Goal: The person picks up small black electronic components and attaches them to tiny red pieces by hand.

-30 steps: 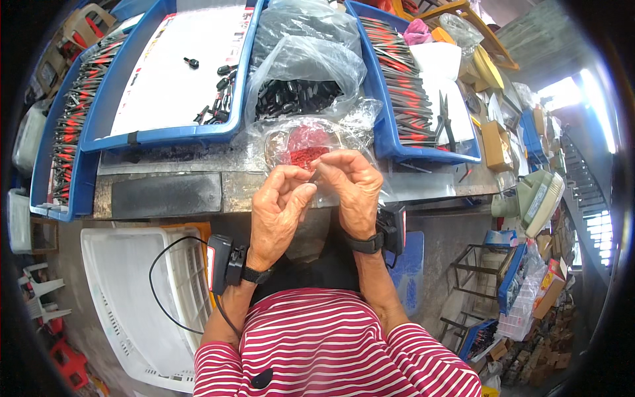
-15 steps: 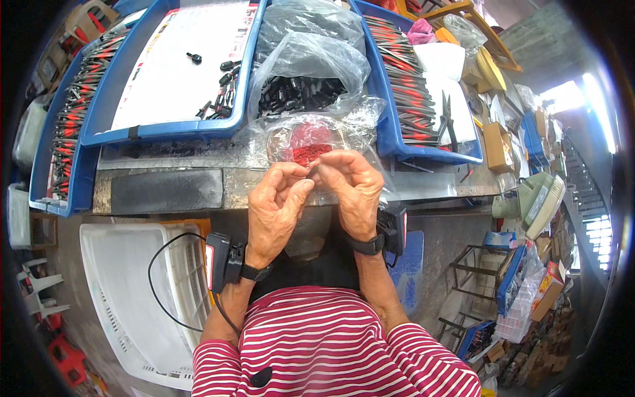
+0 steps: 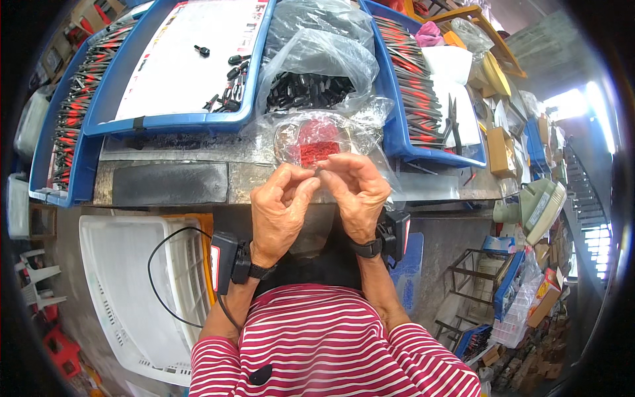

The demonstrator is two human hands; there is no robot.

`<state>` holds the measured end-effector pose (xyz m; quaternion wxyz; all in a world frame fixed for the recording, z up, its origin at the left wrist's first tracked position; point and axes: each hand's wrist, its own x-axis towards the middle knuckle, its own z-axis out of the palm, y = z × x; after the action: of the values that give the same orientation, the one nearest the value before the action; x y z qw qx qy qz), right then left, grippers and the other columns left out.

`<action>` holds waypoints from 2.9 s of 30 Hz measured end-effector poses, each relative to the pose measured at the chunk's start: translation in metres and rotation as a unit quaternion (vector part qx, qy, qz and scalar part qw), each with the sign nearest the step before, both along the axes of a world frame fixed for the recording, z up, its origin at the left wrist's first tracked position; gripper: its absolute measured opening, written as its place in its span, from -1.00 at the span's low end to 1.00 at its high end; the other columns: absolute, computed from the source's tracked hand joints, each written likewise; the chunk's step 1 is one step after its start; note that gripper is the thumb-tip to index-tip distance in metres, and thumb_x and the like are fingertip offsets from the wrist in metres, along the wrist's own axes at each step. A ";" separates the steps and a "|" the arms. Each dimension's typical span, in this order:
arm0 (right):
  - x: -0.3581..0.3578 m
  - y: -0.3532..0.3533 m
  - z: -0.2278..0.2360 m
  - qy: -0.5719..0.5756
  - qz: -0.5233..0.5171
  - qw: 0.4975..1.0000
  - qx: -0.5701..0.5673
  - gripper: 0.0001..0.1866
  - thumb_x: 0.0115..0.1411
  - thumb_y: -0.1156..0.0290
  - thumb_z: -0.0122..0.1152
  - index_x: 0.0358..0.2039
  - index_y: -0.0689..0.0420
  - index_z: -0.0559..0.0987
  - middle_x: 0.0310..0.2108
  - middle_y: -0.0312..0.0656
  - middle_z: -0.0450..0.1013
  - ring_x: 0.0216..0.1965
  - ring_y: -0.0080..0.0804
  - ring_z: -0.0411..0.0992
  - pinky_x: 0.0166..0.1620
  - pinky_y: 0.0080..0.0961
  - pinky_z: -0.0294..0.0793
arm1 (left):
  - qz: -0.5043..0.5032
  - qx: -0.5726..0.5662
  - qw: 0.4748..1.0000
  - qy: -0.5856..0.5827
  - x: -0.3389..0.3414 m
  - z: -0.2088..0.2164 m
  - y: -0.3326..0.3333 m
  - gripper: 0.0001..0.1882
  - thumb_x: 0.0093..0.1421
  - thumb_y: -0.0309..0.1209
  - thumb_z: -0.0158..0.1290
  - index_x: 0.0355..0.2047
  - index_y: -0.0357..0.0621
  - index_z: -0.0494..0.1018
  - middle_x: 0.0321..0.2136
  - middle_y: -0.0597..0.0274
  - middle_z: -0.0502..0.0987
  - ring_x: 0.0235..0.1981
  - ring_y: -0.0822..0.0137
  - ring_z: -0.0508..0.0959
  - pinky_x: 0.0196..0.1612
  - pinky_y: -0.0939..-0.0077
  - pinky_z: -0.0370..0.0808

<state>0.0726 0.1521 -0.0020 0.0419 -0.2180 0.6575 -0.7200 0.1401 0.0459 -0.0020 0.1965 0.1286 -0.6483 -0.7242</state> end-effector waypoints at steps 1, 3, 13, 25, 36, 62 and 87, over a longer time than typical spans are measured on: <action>0.001 -0.001 -0.001 0.010 -0.005 1.000 0.001 -0.77 -0.02 0.68 0.15 -0.29 0.26 0.48 -0.37 -0.19 0.46 -0.32 -0.55 0.44 -0.24 -0.67 0.44 | 0.004 0.019 1.000 0.002 0.000 0.001 0.001 -0.94 0.08 -0.58 0.03 -0.41 -0.31 0.40 -0.61 0.44 0.41 -0.55 0.72 0.35 -0.52 0.83 0.28; 0.002 -0.003 -0.001 0.019 -0.008 1.000 0.002 -0.76 -0.03 0.69 0.16 -0.29 0.25 0.48 -0.37 -0.20 0.47 -0.32 -0.55 0.44 -0.24 -0.66 0.43 | 0.009 0.038 0.999 0.003 0.001 0.003 0.000 -0.94 0.08 -0.58 0.03 -0.42 -0.31 0.40 -0.61 0.44 0.41 -0.55 0.72 0.35 -0.52 0.82 0.28; 0.004 -0.008 0.004 0.267 -0.041 0.955 0.121 -0.69 -0.04 0.73 0.11 -0.22 0.23 0.49 -0.35 -0.07 0.47 -0.33 -0.36 0.48 -0.28 -0.55 0.44 | -0.002 0.091 0.996 0.015 -0.001 -0.002 0.000 -0.92 0.10 -0.54 0.01 -0.38 -0.28 0.39 -0.61 0.42 0.41 -0.63 0.71 0.32 -0.63 0.82 0.21; 0.012 -0.012 -0.004 0.330 -0.109 0.927 0.140 -0.56 -0.04 0.72 0.06 -0.06 0.33 0.37 -0.33 0.01 0.45 -0.38 -0.23 0.47 -0.32 -0.50 0.44 | -0.035 0.191 0.980 0.053 -0.006 -0.004 0.007 -0.75 0.16 -0.54 -0.07 -0.12 -0.29 0.39 -0.57 0.40 0.43 -0.70 0.71 0.23 -0.71 0.85 0.11; 0.030 -0.010 -0.007 0.408 -0.079 0.880 0.232 -0.49 -0.03 0.60 -0.07 -0.02 0.50 0.24 -0.06 0.21 0.29 -0.08 0.10 0.31 0.04 -0.17 0.19 | 0.050 0.185 0.978 0.082 -0.017 -0.012 0.007 -0.82 0.13 -0.55 -0.02 -0.23 -0.31 0.43 -0.54 0.35 0.43 -0.63 0.67 0.30 -0.61 0.85 0.23; 0.001 0.014 0.007 -0.112 0.159 0.980 0.040 -0.92 0.07 0.61 0.08 -0.37 0.28 0.45 -0.53 -0.28 0.40 -0.63 -0.69 0.31 -0.58 -0.80 0.29 | -0.085 -0.205 0.973 0.055 0.012 -0.001 -0.035 -0.72 0.00 -0.58 0.09 -0.23 -0.29 0.36 -0.36 0.13 0.48 -0.31 0.34 0.55 -0.31 0.60 0.47; 0.000 0.003 0.006 -0.076 0.053 0.995 0.041 -0.82 0.11 0.61 0.01 -0.23 0.30 0.39 -0.43 -0.28 0.35 -0.53 -0.68 0.35 -0.52 -0.79 0.34 | 0.075 -0.217 0.968 0.102 -0.004 0.030 -0.055 -0.83 0.02 -0.60 0.05 -0.33 -0.29 0.39 -0.52 0.11 0.48 -0.48 0.41 0.51 -0.41 0.60 0.42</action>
<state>0.0729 0.1554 0.0036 0.1386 -0.1952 0.6691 -0.7035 0.1363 -0.0092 0.0283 0.3383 0.0563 -0.7552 -0.5586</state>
